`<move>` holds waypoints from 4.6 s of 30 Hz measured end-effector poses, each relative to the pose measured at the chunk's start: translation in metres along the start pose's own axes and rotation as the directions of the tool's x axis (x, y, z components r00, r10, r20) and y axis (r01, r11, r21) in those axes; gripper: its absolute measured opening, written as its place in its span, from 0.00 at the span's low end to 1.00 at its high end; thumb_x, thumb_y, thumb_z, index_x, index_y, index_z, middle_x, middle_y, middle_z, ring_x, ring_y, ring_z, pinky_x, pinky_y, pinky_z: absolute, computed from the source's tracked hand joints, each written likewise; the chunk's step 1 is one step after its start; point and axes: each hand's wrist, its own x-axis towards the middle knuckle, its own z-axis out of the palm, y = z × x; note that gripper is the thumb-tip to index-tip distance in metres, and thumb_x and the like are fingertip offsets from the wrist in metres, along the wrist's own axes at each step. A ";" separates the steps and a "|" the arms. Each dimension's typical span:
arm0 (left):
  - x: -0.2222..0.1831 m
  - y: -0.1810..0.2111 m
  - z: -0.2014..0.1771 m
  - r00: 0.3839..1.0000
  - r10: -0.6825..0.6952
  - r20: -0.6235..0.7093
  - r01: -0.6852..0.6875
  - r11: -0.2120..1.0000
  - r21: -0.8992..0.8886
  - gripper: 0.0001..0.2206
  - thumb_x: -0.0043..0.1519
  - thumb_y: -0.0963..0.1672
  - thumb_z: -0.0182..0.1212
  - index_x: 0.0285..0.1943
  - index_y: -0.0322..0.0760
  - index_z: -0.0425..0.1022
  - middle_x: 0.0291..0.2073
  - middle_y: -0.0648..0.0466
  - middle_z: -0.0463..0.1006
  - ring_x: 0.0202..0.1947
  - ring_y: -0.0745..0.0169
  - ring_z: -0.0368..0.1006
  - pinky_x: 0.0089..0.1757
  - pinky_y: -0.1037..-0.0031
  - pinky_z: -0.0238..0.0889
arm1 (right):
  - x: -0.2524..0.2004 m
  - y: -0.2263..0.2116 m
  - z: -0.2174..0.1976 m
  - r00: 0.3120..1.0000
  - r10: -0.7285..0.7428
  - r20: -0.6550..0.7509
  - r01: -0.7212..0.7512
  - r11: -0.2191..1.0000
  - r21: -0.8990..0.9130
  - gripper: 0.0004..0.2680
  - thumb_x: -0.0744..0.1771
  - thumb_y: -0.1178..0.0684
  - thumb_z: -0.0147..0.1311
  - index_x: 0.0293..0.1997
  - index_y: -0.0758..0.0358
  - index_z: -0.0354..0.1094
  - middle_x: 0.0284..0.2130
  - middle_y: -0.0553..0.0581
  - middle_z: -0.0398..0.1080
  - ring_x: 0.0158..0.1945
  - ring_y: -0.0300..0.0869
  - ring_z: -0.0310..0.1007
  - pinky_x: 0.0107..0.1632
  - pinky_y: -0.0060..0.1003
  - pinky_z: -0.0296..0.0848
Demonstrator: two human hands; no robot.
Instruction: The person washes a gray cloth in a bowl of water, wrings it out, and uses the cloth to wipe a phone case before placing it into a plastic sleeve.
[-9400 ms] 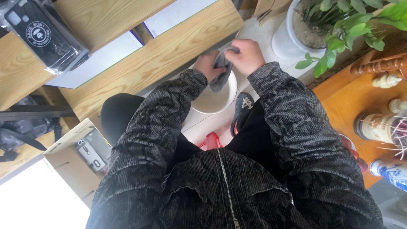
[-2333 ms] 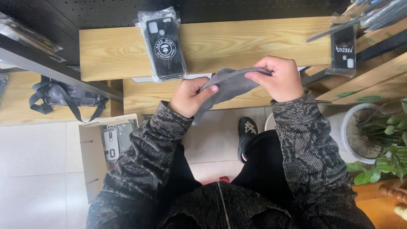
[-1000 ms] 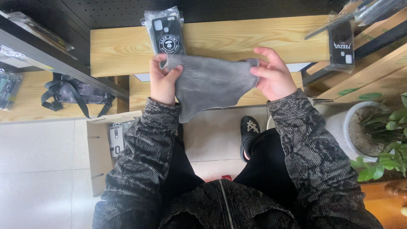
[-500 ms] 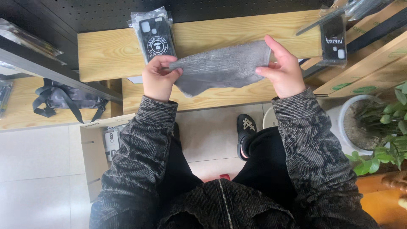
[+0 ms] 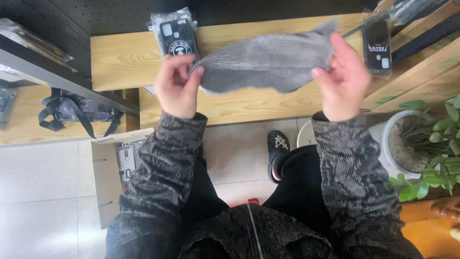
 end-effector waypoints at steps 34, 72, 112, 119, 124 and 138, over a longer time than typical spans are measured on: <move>-0.039 -0.062 0.062 0.807 -0.281 0.520 0.289 0.955 0.067 0.07 0.50 0.43 0.69 0.34 0.40 0.77 0.21 0.56 0.78 0.26 0.61 0.73 0.34 0.74 0.64 | -0.007 0.027 -0.001 0.874 -0.460 -0.157 0.450 0.888 -0.097 0.02 0.67 0.71 0.59 0.38 0.77 0.77 0.24 0.66 0.72 0.29 0.44 0.74 0.36 0.38 0.72; -0.003 -0.042 0.000 0.917 -0.370 0.148 0.397 0.881 -0.256 0.19 0.52 0.36 0.69 0.48 0.38 0.66 0.34 0.53 0.83 0.37 0.66 0.80 0.42 0.70 0.79 | 0.011 0.053 0.015 0.928 0.372 -0.035 -0.337 0.874 0.351 0.15 0.62 0.61 0.63 0.53 0.70 0.71 0.26 0.52 0.71 0.26 0.32 0.67 0.27 0.20 0.66; -0.031 -0.024 0.000 0.972 -0.062 0.227 0.058 0.998 0.024 0.06 0.52 0.41 0.74 0.31 0.42 0.79 0.19 0.58 0.71 0.23 0.66 0.73 0.31 0.78 0.69 | -0.009 0.031 0.099 0.869 0.139 0.475 -0.059 0.982 -0.179 0.06 0.60 0.58 0.63 0.37 0.60 0.75 0.24 0.55 0.74 0.29 0.41 0.74 0.35 0.31 0.72; -0.025 -0.039 -0.028 0.980 -0.044 0.193 0.084 0.975 -0.204 0.06 0.58 0.38 0.69 0.39 0.34 0.76 0.21 0.51 0.76 0.24 0.70 0.72 0.31 0.79 0.67 | -0.001 0.009 0.085 0.918 -0.018 0.396 -0.025 0.994 0.104 0.05 0.62 0.66 0.60 0.38 0.70 0.74 0.29 0.62 0.72 0.33 0.41 0.72 0.41 0.32 0.73; -0.031 -0.054 -0.022 0.965 -0.007 0.262 0.113 0.913 -0.391 0.09 0.55 0.36 0.70 0.40 0.29 0.73 0.28 0.47 0.79 0.31 0.67 0.75 0.37 0.76 0.70 | 0.000 0.024 0.085 0.929 -0.100 0.358 0.017 0.974 0.228 0.05 0.61 0.67 0.60 0.37 0.74 0.72 0.31 0.63 0.71 0.36 0.41 0.71 0.40 0.31 0.72; -0.035 -0.039 -0.003 0.975 -0.017 0.220 0.122 0.873 -0.472 0.13 0.54 0.35 0.71 0.34 0.32 0.66 0.30 0.46 0.79 0.32 0.68 0.77 0.35 0.81 0.70 | -0.010 0.012 0.090 0.879 -0.060 0.473 -0.098 0.949 0.301 0.10 0.61 0.72 0.57 0.42 0.70 0.71 0.40 0.66 0.72 0.46 0.47 0.73 0.45 0.39 0.77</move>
